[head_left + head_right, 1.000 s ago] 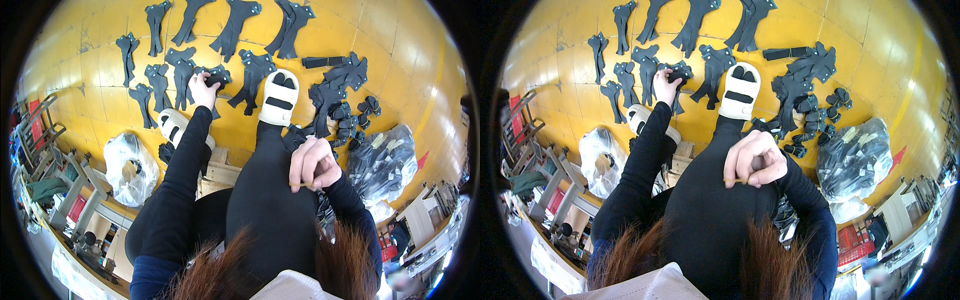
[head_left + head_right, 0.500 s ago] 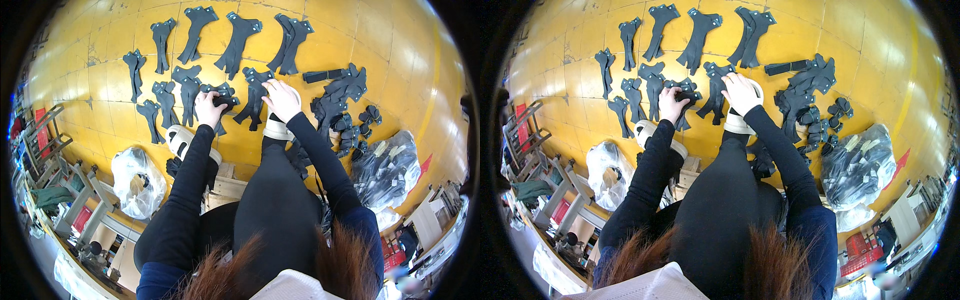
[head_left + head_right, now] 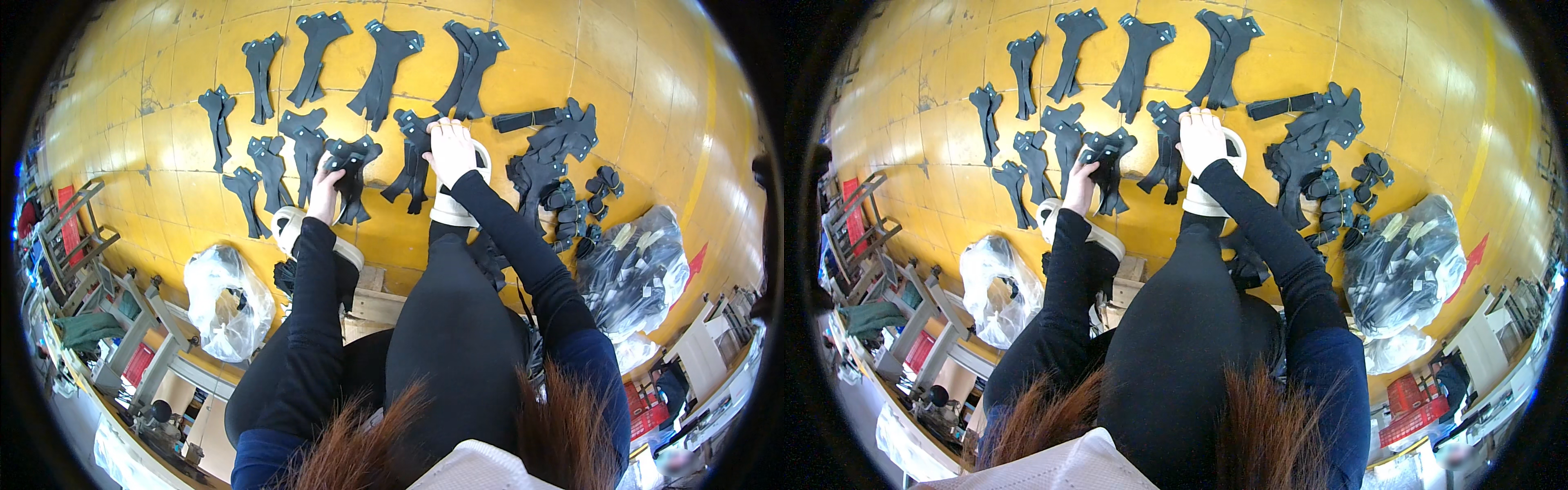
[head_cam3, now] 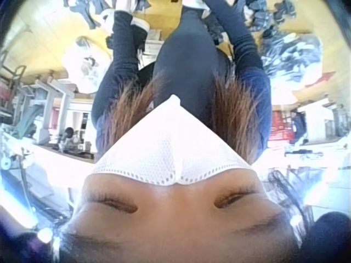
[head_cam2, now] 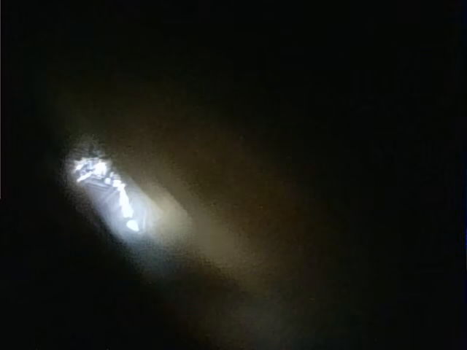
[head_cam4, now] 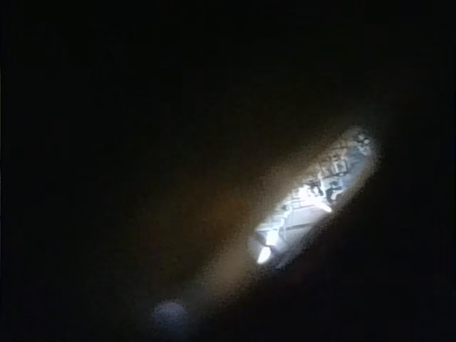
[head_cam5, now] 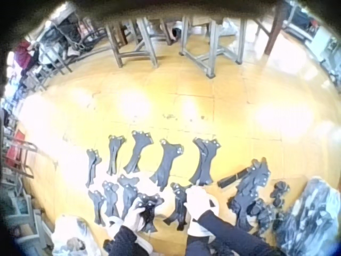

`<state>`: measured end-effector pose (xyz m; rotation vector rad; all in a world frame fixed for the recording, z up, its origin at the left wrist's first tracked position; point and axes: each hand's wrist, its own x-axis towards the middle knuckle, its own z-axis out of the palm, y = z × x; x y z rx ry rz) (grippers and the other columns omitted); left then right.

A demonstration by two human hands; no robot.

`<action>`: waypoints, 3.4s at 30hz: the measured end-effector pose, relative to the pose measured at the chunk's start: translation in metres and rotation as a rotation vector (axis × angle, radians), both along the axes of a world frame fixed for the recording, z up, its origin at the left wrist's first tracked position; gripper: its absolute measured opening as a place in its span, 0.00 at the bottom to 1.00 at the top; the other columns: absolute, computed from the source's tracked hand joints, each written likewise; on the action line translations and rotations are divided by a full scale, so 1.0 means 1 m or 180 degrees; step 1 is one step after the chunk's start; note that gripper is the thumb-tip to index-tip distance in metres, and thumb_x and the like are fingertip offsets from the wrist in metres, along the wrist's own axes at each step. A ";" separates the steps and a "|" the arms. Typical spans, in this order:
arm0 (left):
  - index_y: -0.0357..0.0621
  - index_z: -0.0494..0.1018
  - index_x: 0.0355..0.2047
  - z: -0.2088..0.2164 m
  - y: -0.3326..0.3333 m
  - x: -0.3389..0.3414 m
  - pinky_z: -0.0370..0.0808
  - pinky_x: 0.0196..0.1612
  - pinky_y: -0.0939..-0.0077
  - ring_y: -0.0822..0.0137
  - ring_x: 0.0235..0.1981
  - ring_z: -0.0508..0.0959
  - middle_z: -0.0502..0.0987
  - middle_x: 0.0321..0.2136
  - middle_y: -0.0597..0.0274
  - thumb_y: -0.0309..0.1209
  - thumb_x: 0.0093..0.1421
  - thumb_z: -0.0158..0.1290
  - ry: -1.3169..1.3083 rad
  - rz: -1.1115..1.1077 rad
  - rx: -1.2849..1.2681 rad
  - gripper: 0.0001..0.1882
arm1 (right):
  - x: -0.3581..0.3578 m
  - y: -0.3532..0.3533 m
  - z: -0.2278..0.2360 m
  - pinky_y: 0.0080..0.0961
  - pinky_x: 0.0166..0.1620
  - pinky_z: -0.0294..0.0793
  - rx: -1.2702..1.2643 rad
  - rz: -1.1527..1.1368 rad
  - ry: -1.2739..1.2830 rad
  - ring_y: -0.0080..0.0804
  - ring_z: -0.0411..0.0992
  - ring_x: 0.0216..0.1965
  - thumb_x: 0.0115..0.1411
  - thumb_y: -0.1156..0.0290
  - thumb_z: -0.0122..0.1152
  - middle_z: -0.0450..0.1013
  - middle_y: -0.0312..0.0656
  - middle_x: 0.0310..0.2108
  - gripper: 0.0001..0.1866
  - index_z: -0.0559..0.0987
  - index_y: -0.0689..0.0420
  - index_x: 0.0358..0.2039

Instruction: The person sits on the floor and repeatedly picks up, inspects, and stacks small black fabric parts. They handle the parts one at a time, occasionally bundling them together before placing them back on the floor.

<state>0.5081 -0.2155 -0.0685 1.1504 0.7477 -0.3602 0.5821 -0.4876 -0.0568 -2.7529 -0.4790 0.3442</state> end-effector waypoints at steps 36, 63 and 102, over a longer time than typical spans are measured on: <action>0.43 0.59 0.55 0.113 -0.112 0.077 0.71 0.31 0.77 0.69 0.30 0.74 0.73 0.35 0.58 0.54 0.67 0.32 -0.0495 -0.1184 -0.2084 0.30 | 0.043 -0.026 0.107 0.31 0.51 0.67 0.2569 0.0205 0.0768 0.41 0.69 0.48 0.55 0.64 0.59 0.72 0.42 0.44 0.16 0.76 0.56 0.43; 0.39 0.70 0.38 0.104 -0.098 0.065 0.65 0.31 0.81 0.75 0.22 0.63 0.60 0.19 0.72 0.36 0.67 0.44 0.0261 -0.1053 -0.1111 0.12 | 0.185 -0.098 -0.022 0.35 0.53 0.67 -0.0228 -0.0561 -0.0422 0.43 0.68 0.49 0.48 0.61 0.67 0.71 0.45 0.44 0.21 0.77 0.56 0.42; 0.36 0.67 0.45 0.072 -0.075 0.064 0.65 0.34 0.77 0.75 0.24 0.63 0.61 0.20 0.71 0.32 0.65 0.46 0.0039 0.0421 -0.0987 0.13 | 0.163 0.047 -0.027 0.34 0.55 0.65 0.0945 -0.0568 -0.0739 0.42 0.67 0.48 0.44 0.68 0.70 0.69 0.47 0.44 0.24 0.75 0.56 0.44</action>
